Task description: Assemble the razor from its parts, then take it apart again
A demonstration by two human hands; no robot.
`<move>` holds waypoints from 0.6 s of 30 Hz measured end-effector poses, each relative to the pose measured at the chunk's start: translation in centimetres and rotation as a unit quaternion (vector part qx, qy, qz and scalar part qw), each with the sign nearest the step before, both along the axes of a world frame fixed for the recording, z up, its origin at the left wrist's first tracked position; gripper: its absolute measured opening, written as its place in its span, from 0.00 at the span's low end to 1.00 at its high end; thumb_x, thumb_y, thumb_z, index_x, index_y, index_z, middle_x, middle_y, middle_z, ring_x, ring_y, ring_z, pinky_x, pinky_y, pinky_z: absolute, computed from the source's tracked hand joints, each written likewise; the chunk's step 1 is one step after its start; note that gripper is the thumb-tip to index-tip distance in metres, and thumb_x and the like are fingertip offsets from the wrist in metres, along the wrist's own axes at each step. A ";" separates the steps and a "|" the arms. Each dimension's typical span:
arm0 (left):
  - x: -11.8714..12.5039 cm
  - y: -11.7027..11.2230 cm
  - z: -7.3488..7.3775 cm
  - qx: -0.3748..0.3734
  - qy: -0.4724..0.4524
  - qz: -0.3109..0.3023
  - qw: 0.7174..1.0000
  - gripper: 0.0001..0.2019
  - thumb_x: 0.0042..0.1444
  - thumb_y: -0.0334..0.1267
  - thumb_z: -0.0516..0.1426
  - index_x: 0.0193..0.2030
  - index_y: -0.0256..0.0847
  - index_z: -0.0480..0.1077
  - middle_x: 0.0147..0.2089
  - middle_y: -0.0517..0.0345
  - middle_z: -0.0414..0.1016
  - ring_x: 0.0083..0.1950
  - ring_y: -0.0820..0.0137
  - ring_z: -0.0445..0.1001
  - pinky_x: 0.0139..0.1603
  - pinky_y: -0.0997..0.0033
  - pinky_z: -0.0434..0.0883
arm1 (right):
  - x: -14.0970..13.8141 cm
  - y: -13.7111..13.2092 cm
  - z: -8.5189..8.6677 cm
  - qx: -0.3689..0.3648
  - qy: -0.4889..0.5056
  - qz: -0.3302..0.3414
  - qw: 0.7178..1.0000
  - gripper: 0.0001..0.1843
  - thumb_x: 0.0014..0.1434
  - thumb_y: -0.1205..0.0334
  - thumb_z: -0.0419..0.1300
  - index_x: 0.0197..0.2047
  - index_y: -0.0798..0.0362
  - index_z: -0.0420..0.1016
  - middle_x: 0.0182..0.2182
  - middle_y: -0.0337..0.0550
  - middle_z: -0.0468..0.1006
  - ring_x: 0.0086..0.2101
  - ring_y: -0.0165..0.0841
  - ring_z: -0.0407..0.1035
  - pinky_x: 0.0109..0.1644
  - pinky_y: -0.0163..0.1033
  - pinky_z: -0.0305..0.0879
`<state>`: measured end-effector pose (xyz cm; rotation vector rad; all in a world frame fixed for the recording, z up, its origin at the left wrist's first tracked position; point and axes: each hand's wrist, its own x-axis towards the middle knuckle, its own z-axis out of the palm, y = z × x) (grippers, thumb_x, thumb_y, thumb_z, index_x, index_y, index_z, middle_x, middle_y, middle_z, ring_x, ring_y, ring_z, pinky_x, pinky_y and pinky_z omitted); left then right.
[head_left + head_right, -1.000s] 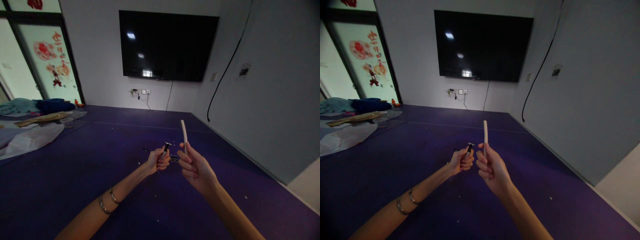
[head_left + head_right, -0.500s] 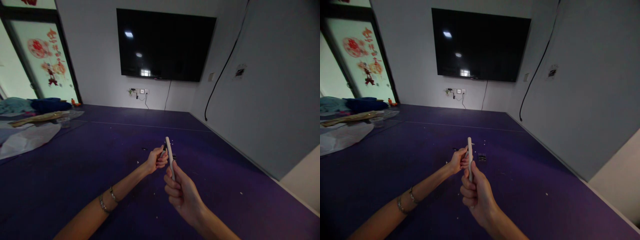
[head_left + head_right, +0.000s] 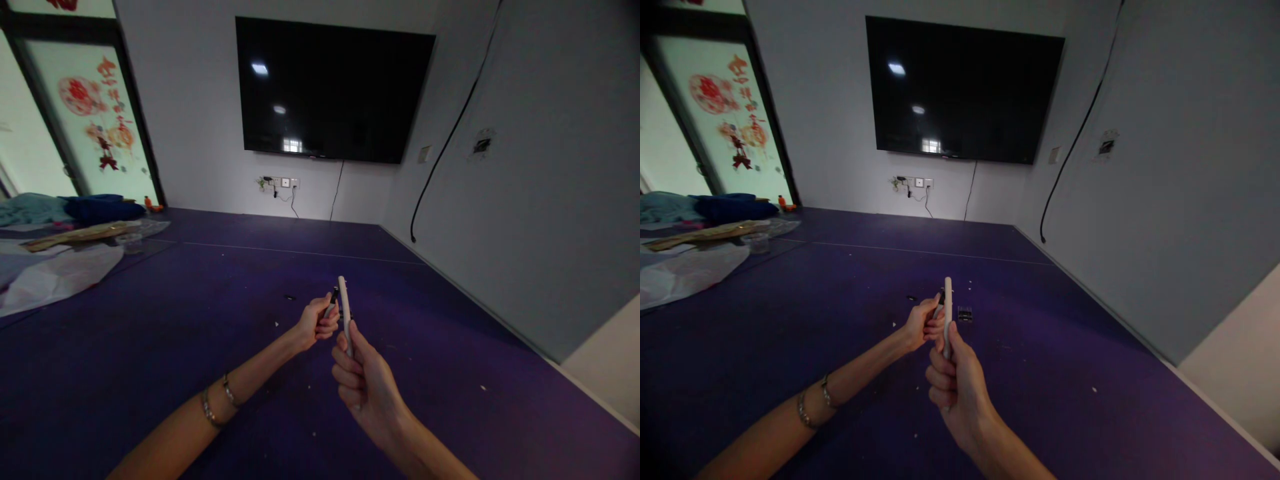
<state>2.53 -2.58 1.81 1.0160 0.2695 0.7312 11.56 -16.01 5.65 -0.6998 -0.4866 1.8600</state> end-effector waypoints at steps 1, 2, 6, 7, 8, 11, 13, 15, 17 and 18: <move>0.1 0.0 -0.1 -0.004 0.004 0.005 1.000 0.23 0.53 0.55 0.51 0.20 0.38 0.57 0.13 0.71 0.46 0.12 0.83 0.39 0.08 0.83 0.41 | -0.1 0.0 -0.1 -0.001 -0.001 -0.003 1.000 0.22 0.45 0.46 0.65 0.25 0.53 0.59 0.12 0.23 0.45 0.14 0.17 0.33 0.15 0.26 0.27; 0.1 0.0 -0.1 -0.012 0.006 0.011 1.000 0.23 0.53 0.55 0.51 0.20 0.38 0.57 0.13 0.71 0.46 0.12 0.83 0.39 0.08 0.83 0.41 | -0.3 0.0 -0.3 -0.003 -0.003 -0.006 1.000 0.22 0.45 0.46 0.65 0.25 0.53 0.59 0.12 0.23 0.45 0.14 0.17 0.33 0.15 0.26 0.27; 0.0 -0.1 0.1 -0.048 -0.007 0.023 0.999 0.22 0.54 0.55 0.51 0.20 0.39 0.56 0.14 0.71 0.45 0.13 0.83 0.38 0.09 0.84 0.42 | -0.8 -0.5 -0.7 -0.019 -0.012 -0.010 1.000 0.23 0.43 0.44 0.65 0.25 0.52 0.59 0.12 0.23 0.45 0.14 0.17 0.34 0.15 0.26 0.27; -0.1 -0.1 0.2 -0.046 -0.014 0.021 0.999 0.22 0.54 0.54 0.51 0.20 0.39 0.56 0.13 0.71 0.45 0.12 0.83 0.38 0.09 0.84 0.43 | -0.8 -0.5 -0.6 -0.016 -0.011 -0.017 1.000 0.24 0.42 0.44 0.65 0.25 0.52 0.59 0.12 0.23 0.45 0.14 0.17 0.34 0.15 0.26 0.27; -0.1 -0.2 0.3 -0.040 -0.021 0.017 0.999 0.21 0.54 0.54 0.51 0.21 0.38 0.56 0.13 0.71 0.46 0.12 0.83 0.38 0.09 0.84 0.43 | -0.7 -0.4 -0.4 -0.009 -0.010 -0.026 1.000 0.24 0.42 0.45 0.66 0.25 0.52 0.58 0.12 0.23 0.45 0.14 0.17 0.33 0.15 0.26 0.27; 0.1 -0.5 0.3 -0.026 -0.022 0.013 0.999 0.20 0.56 0.52 0.50 0.22 0.38 0.57 0.14 0.71 0.46 0.12 0.83 0.39 0.09 0.84 0.43 | -0.6 0.3 0.0 0.015 -0.003 -0.046 0.999 0.25 0.40 0.46 0.67 0.24 0.52 0.56 0.12 0.23 0.45 0.14 0.17 0.33 0.15 0.26 0.26; 0.1 -0.6 0.4 -0.031 -0.011 0.022 0.999 0.21 0.55 0.53 0.50 0.21 0.38 0.57 0.14 0.71 0.46 0.12 0.83 0.38 0.08 0.84 0.43 | -0.8 0.4 -0.1 0.014 -0.007 -0.046 0.999 0.25 0.41 0.45 0.66 0.24 0.52 0.55 0.12 0.23 0.45 0.14 0.17 0.33 0.15 0.26 0.26; 0.1 -0.6 0.4 -0.046 -0.002 0.033 0.998 0.22 0.53 0.55 0.51 0.21 0.39 0.56 0.13 0.71 0.46 0.12 0.83 0.38 0.08 0.84 0.43 | -1.2 0.0 -0.5 0.004 -0.019 -0.039 0.999 0.25 0.43 0.43 0.65 0.25 0.52 0.57 0.12 0.23 0.46 0.14 0.17 0.34 0.15 0.26 0.27; 0.1 -0.5 0.5 -0.056 -0.002 0.039 0.998 0.23 0.52 0.56 0.52 0.20 0.39 0.55 0.14 0.71 0.45 0.13 0.83 0.38 0.09 0.84 0.43 | -1.4 -0.4 -0.7 -0.006 -0.028 -0.029 0.999 0.24 0.44 0.42 0.64 0.26 0.52 0.58 0.12 0.23 0.46 0.14 0.17 0.34 0.15 0.27 0.27; 0.1 -0.5 0.5 -0.055 -0.005 0.038 0.998 0.23 0.52 0.56 0.52 0.20 0.39 0.55 0.14 0.71 0.45 0.13 0.83 0.38 0.09 0.84 0.43 | -1.4 -0.5 -0.7 -0.007 -0.029 -0.027 0.999 0.24 0.44 0.42 0.64 0.26 0.52 0.58 0.12 0.23 0.45 0.14 0.17 0.34 0.15 0.27 0.27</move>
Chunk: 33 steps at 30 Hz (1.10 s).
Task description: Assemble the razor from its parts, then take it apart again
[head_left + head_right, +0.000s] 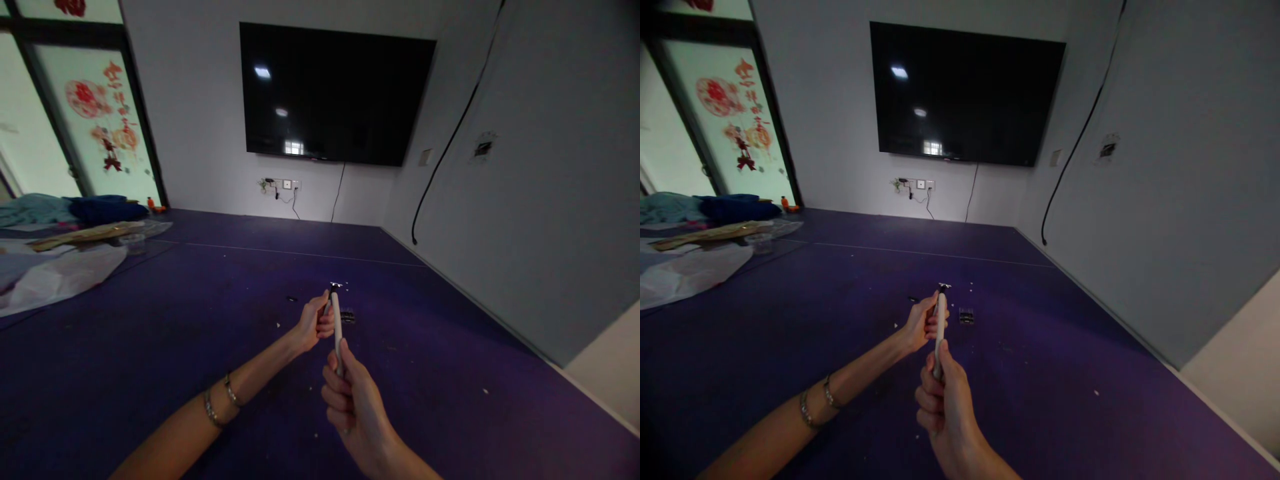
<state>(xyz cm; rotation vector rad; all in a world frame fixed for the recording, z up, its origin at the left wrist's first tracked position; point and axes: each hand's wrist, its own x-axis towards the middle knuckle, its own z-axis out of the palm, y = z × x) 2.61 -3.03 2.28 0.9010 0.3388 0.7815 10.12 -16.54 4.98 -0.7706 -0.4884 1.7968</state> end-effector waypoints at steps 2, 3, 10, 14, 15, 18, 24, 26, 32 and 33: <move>0.0 0.0 -0.1 0.013 -0.006 -0.007 1.000 0.22 0.53 0.56 0.52 0.20 0.38 0.57 0.13 0.71 0.45 0.12 0.83 0.38 0.08 0.84 0.42 | 0.1 0.1 0.4 0.011 0.006 -0.005 1.000 0.24 0.44 0.43 0.64 0.25 0.52 0.57 0.12 0.23 0.44 0.14 0.17 0.33 0.15 0.27 0.26; 0.0 0.0 -0.2 0.021 -0.008 -0.011 1.000 0.22 0.53 0.55 0.52 0.21 0.38 0.57 0.13 0.71 0.46 0.12 0.83 0.38 0.08 0.84 0.42 | 0.3 0.2 0.6 0.018 0.012 -0.009 1.000 0.24 0.45 0.43 0.64 0.25 0.52 0.56 0.12 0.23 0.44 0.14 0.17 0.33 0.15 0.27 0.26; 0.1 0.0 -0.4 0.028 -0.017 -0.016 0.999 0.22 0.55 0.55 0.50 0.21 0.38 0.57 0.14 0.71 0.46 0.12 0.83 0.38 0.08 0.83 0.43 | 0.4 0.4 0.2 0.009 0.018 -0.008 1.000 0.23 0.45 0.44 0.64 0.25 0.52 0.57 0.12 0.23 0.46 0.14 0.17 0.33 0.15 0.27 0.27; 0.1 0.0 -0.4 0.028 -0.019 -0.023 0.999 0.22 0.56 0.54 0.50 0.21 0.38 0.57 0.14 0.71 0.45 0.12 0.82 0.39 0.08 0.83 0.43 | 0.7 0.5 0.5 0.013 0.017 -0.010 1.000 0.23 0.45 0.44 0.64 0.25 0.52 0.57 0.12 0.23 0.44 0.14 0.17 0.33 0.15 0.27 0.26; 0.1 0.0 -0.4 0.030 -0.018 -0.022 0.999 0.21 0.56 0.53 0.50 0.21 0.38 0.57 0.14 0.71 0.45 0.12 0.82 0.39 0.08 0.83 0.43 | 0.7 0.6 0.6 0.019 0.019 -0.016 1.000 0.23 0.46 0.44 0.63 0.25 0.52 0.57 0.12 0.23 0.44 0.14 0.17 0.32 0.15 0.27 0.26; 0.1 -0.3 -0.1 0.030 -0.015 -0.018 0.999 0.21 0.55 0.54 0.50 0.21 0.38 0.57 0.14 0.71 0.46 0.12 0.82 0.39 0.09 0.83 0.42 | 0.6 0.8 0.6 0.025 0.018 -0.023 0.999 0.23 0.46 0.45 0.63 0.25 0.52 0.56 0.12 0.23 0.45 0.14 0.18 0.32 0.15 0.27 0.26; -0.5 0.3 0.4 0.024 -0.011 -0.005 1.000 0.22 0.54 0.54 0.51 0.21 0.39 0.55 0.14 0.71 0.45 0.13 0.83 0.38 0.10 0.83 0.41 | 0.2 -0.1 0.3 0.037 -0.027 0.030 0.999 0.23 0.46 0.41 0.62 0.28 0.51 0.59 0.12 0.23 0.46 0.14 0.18 0.34 0.15 0.26 0.28; -1.0 0.7 0.5 0.070 0.000 -0.027 0.997 0.21 0.54 0.54 0.50 0.21 0.39 0.56 0.14 0.71 0.45 0.13 0.82 0.39 0.10 0.82 0.41 | 0.9 0.3 1.4 0.093 -0.057 0.029 0.994 0.21 0.49 0.42 0.60 0.30 0.50 0.60 0.11 0.23 0.48 0.13 0.19 0.34 0.14 0.27 0.29; -2.7 1.3 1.9 0.211 0.071 -0.082 0.971 0.18 0.51 0.52 0.54 0.25 0.36 0.63 0.16 0.67 0.50 0.16 0.80 0.48 0.16 0.78 0.49 | 6.7 3.6 6.2 0.344 -0.288 -0.083 0.890 0.13 0.55 0.50 0.57 0.31 0.52 0.69 0.17 0.33 0.64 0.15 0.21 0.50 0.16 0.30 0.43; -2.9 1.2 2.3 0.225 0.077 -0.079 0.968 0.19 0.50 0.52 0.54 0.25 0.35 0.64 0.16 0.66 0.51 0.16 0.79 0.49 0.18 0.77 0.50 | 7.9 4.1 6.6 0.364 -0.346 -0.088 0.860 0.12 0.55 0.52 0.58 0.30 0.53 0.71 0.18 0.35 0.65 0.17 0.22 0.53 0.18 0.30 0.46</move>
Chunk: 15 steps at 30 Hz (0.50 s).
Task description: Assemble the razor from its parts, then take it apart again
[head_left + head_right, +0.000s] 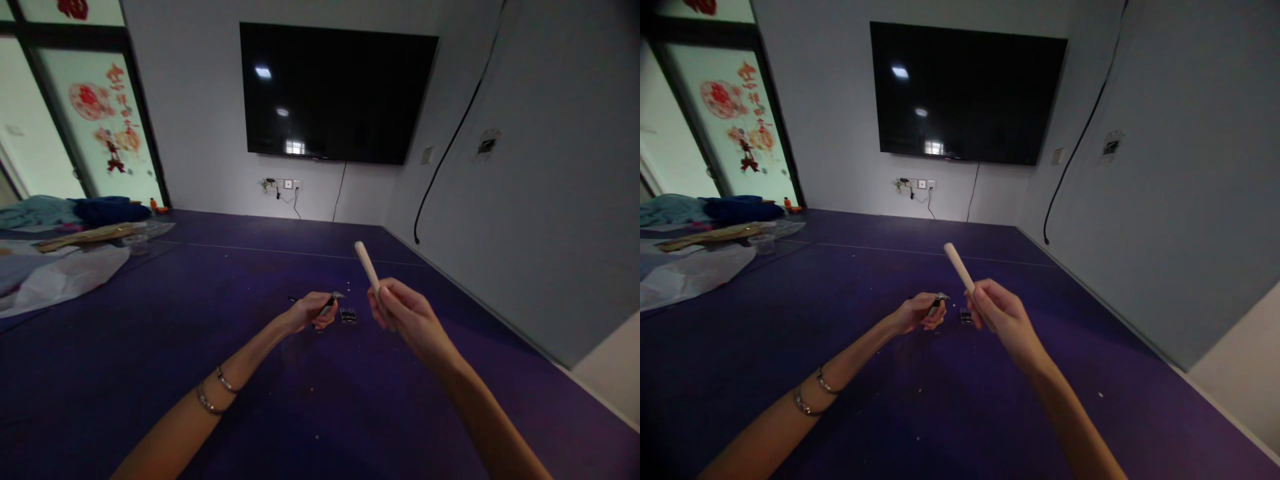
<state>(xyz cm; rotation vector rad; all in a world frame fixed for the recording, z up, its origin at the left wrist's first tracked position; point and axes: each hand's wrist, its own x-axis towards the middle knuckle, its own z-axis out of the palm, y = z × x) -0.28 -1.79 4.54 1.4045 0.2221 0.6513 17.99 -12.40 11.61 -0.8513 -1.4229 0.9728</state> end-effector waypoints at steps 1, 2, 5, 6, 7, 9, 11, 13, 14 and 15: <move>-0.2 0.0 0.3 0.013 0.003 0.004 1.000 0.19 0.50 0.52 0.55 0.25 0.35 0.65 0.16 0.65 0.52 0.17 0.79 0.50 0.19 0.76 0.51 | 1.0 0.4 0.3 0.017 -0.056 -0.014 0.998 0.12 0.54 0.53 0.60 0.29 0.54 0.73 0.19 0.36 0.66 0.18 0.23 0.55 0.20 0.31 0.48; -0.4 0.0 0.5 0.024 0.006 0.007 1.000 0.19 0.49 0.52 0.55 0.25 0.34 0.66 0.16 0.65 0.53 0.17 0.79 0.50 0.20 0.75 0.51 | 2.0 0.8 0.4 0.025 -0.108 -0.019 0.994 0.11 0.53 0.55 0.61 0.27 0.54 0.74 0.19 0.37 0.67 0.19 0.24 0.56 0.21 0.31 0.49; -0.7 0.2 0.5 0.035 0.017 0.014 0.999 0.19 0.49 0.52 0.55 0.25 0.33 0.67 0.16 0.65 0.52 0.17 0.80 0.48 0.19 0.75 0.49 | 3.7 1.5 0.0 0.018 -0.214 -0.031 0.976 0.11 0.51 0.57 0.62 0.23 0.54 0.76 0.17 0.36 0.66 0.20 0.24 0.55 0.22 0.32 0.47; -0.8 0.3 0.4 0.034 0.022 0.014 0.999 0.20 0.49 0.52 0.55 0.25 0.33 0.68 0.15 0.65 0.52 0.17 0.80 0.47 0.19 0.75 0.47 | 3.9 1.7 -0.4 0.015 -0.231 -0.038 0.972 0.11 0.51 0.57 0.62 0.22 0.54 0.76 0.17 0.36 0.66 0.19 0.24 0.55 0.22 0.32 0.46; -0.8 0.4 0.2 0.031 0.025 0.013 0.999 0.20 0.49 0.52 0.55 0.25 0.33 0.68 0.15 0.66 0.51 0.16 0.80 0.46 0.19 0.75 0.45 | 3.9 1.9 -0.7 0.013 -0.241 -0.043 0.969 0.11 0.51 0.57 0.62 0.22 0.54 0.76 0.16 0.36 0.66 0.19 0.24 0.54 0.22 0.32 0.45; -0.7 0.6 -0.1 0.024 0.032 0.009 0.999 0.20 0.49 0.52 0.55 0.24 0.33 0.68 0.15 0.67 0.49 0.16 0.81 0.45 0.18 0.76 0.43 | 3.8 2.1 -1.4 0.013 -0.252 -0.046 0.967 0.11 0.51 0.57 0.62 0.22 0.54 0.77 0.16 0.36 0.66 0.19 0.24 0.53 0.22 0.33 0.45; -0.6 0.7 -0.5 0.022 0.031 0.012 0.999 0.19 0.48 0.52 0.55 0.23 0.34 0.67 0.14 0.67 0.49 0.16 0.81 0.44 0.18 0.76 0.42 | 3.4 2.1 -1.8 0.010 -0.268 -0.024 0.963 0.12 0.51 0.58 0.62 0.20 0.54 0.77 0.15 0.36 0.65 0.19 0.24 0.52 0.22 0.33 0.44; -0.5 0.7 -0.6 0.021 0.026 0.017 0.999 0.19 0.48 0.52 0.55 0.23 0.34 0.66 0.14 0.67 0.49 0.16 0.81 0.44 0.17 0.76 0.42 | 3.2 2.0 -1.8 0.012 -0.275 -0.004 0.961 0.13 0.50 0.58 0.62 0.18 0.54 0.76 0.15 0.36 0.65 0.19 0.24 0.52 0.22 0.34 0.44; -0.4 0.7 -0.7 0.020 0.026 0.016 0.999 0.19 0.48 0.52 0.55 0.23 0.34 0.66 0.14 0.67 0.49 0.16 0.81 0.44 0.17 0.76 0.42 | 3.1 1.9 -1.7 0.016 -0.270 -0.008 0.963 0.13 0.50 0.58 0.62 0.18 0.54 0.76 0.14 0.36 0.64 0.19 0.24 0.53 0.22 0.34 0.44; -0.3 0.7 -0.7 0.017 0.027 0.011 0.999 0.19 0.47 0.52 0.55 0.24 0.34 0.66 0.15 0.67 0.49 0.16 0.81 0.44 0.17 0.76 0.42 | 3.1 1.9 -1.5 0.021 -0.263 -0.021 0.964 0.14 0.50 0.57 0.62 0.18 0.54 0.75 0.14 0.36 0.64 0.19 0.25 0.53 0.22 0.34 0.44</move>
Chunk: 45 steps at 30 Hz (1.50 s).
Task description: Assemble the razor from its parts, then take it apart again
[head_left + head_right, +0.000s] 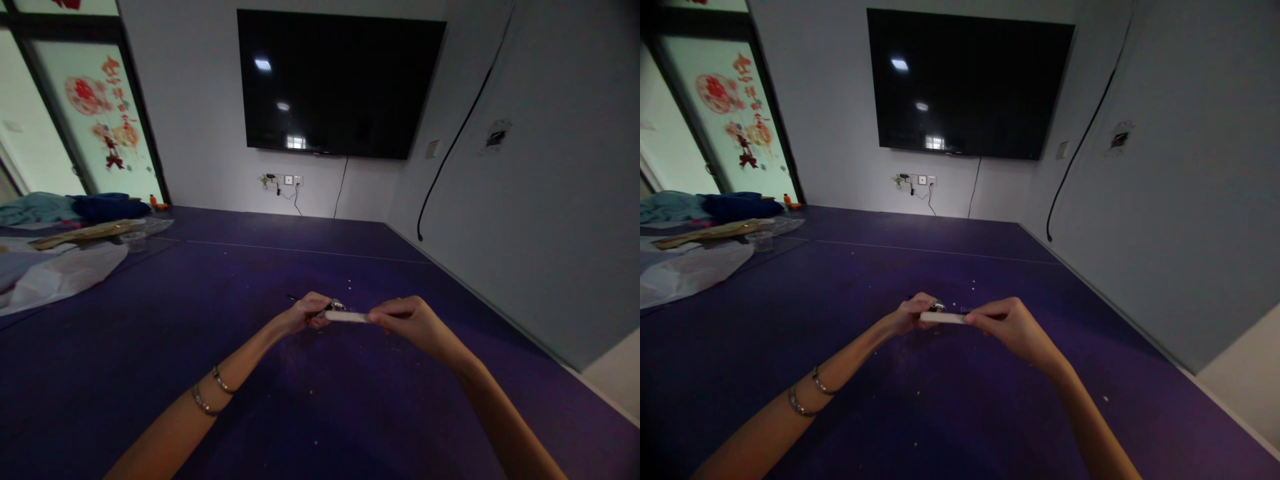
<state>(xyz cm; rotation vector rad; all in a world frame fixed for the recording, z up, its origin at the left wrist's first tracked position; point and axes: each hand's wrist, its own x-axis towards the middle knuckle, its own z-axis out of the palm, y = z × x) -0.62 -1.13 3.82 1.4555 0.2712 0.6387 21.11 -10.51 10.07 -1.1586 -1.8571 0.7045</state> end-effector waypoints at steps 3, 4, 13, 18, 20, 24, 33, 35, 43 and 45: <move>0.1 -0.1 0.0 -0.012 -0.001 -0.013 1.000 0.19 0.47 0.52 0.55 0.23 0.34 0.66 0.15 0.67 0.49 0.16 0.81 0.44 0.17 0.77 0.42 | 0.3 0.0 0.4 0.002 -0.018 -0.025 1.000 0.16 0.51 0.54 0.61 0.18 0.54 0.75 0.14 0.36 0.63 0.19 0.25 0.52 0.22 0.33 0.44; 0.2 -0.1 -0.1 -0.014 -0.009 -0.014 1.000 0.19 0.48 0.52 0.55 0.23 0.34 0.65 0.14 0.67 0.49 0.16 0.81 0.44 0.17 0.77 0.42 | 0.4 0.1 0.5 -0.010 -0.041 -0.018 0.999 0.17 0.51 0.53 0.60 0.18 0.55 0.75 0.14 0.36 0.63 0.19 0.24 0.52 0.22 0.33 0.44; 0.2 0.0 -0.3 -0.022 -0.028 -0.035 0.999 0.19 0.50 0.50 0.55 0.23 0.32 0.67 0.14 0.66 0.50 0.15 0.82 0.45 0.16 0.77 0.42 | 1.4 0.6 0.6 -0.020 -0.098 -0.008 0.995 0.21 0.53 0.47 0.57 0.22 0.56 0.77 0.16 0.37 0.63 0.20 0.25 0.53 0.23 0.33 0.47; 0.4 -0.1 -0.4 -0.046 -0.050 -0.032 0.997 0.19 0.51 0.50 0.55 0.22 0.33 0.67 0.14 0.67 0.48 0.15 0.81 0.44 0.17 0.78 0.42 | 1.8 0.7 0.6 -0.007 -0.089 -0.031 0.996 0.22 0.53 0.46 0.57 0.22 0.56 0.77 0.16 0.38 0.65 0.20 0.25 0.54 0.23 0.33 0.48; 0.4 -0.2 -0.4 -0.051 -0.062 -0.029 0.996 0.19 0.51 0.50 0.54 0.22 0.34 0.66 0.13 0.68 0.47 0.15 0.81 0.44 0.16 0.78 0.42 | 1.7 0.7 0.6 -0.021 -0.100 -0.015 0.995 0.21 0.51 0.46 0.59 0.22 0.56 0.77 0.16 0.38 0.65 0.20 0.25 0.54 0.22 0.33 0.48; 0.4 -0.3 -0.3 -0.070 -0.068 -0.029 0.995 0.18 0.52 0.49 0.54 0.22 0.34 0.66 0.13 0.68 0.46 0.15 0.82 0.43 0.16 0.80 0.43 | 1.3 0.9 0.4 0.006 -0.073 -0.032 0.997 0.23 0.53 0.45 0.57 0.21 0.56 0.77 0.16 0.39 0.66 0.20 0.25 0.54 0.22 0.33 0.49; 1.1 -0.3 0.3 -0.203 -0.129 0.024 0.970 0.18 0.58 0.46 0.49 0.22 0.36 0.63 0.14 0.69 0.45 0.13 0.82 0.41 0.13 0.82 0.43 | 1.1 1.1 0.0 -0.039 -0.103 0.006 0.994 0.21 0.52 0.46 0.57 0.26 0.56 0.79 0.18 0.39 0.69 0.20 0.25 0.57 0.22 0.32 0.52; 1.5 -0.5 0.3 -0.288 -0.135 0.038 0.947 0.19 0.60 0.46 0.46 0.23 0.36 0.62 0.14 0.69 0.45 0.12 0.82 0.41 0.12 0.82 0.42 | 1.1 1.4 -0.1 -0.008 -0.084 -0.027 0.996 0.21 0.53 0.46 0.56 0.28 0.56 0.79 0.19 0.40 0.70 0.21 0.26 0.59 0.23 0.32 0.53; 3.7 -3.9 -0.1 -0.482 -0.112 0.082 0.865 0.23 0.64 0.45 0.39 0.23 0.35 0.60 0.14 0.69 0.47 0.11 0.83 0.44 0.11 0.83 0.42 | 1.4 3.8 -2.6 0.027 -0.060 -0.139 0.988 0.21 0.52 0.46 0.56 0.29 0.56 0.81 0.17 0.39 0.70 0.21 0.27 0.60 0.23 0.33 0.52; 4.0 -4.6 0.1 -0.493 -0.109 0.082 0.859 0.23 0.64 0.45 0.39 0.23 0.36 0.60 0.14 0.69 0.46 0.11 0.83 0.44 0.11 0.84 0.41 | 1.8 4.3 -3.2 0.017 -0.067 -0.115 0.991 0.20 0.52 0.47 0.56 0.29 0.55 0.81 0.18 0.39 0.71 0.21 0.28 0.61 0.24 0.33 0.53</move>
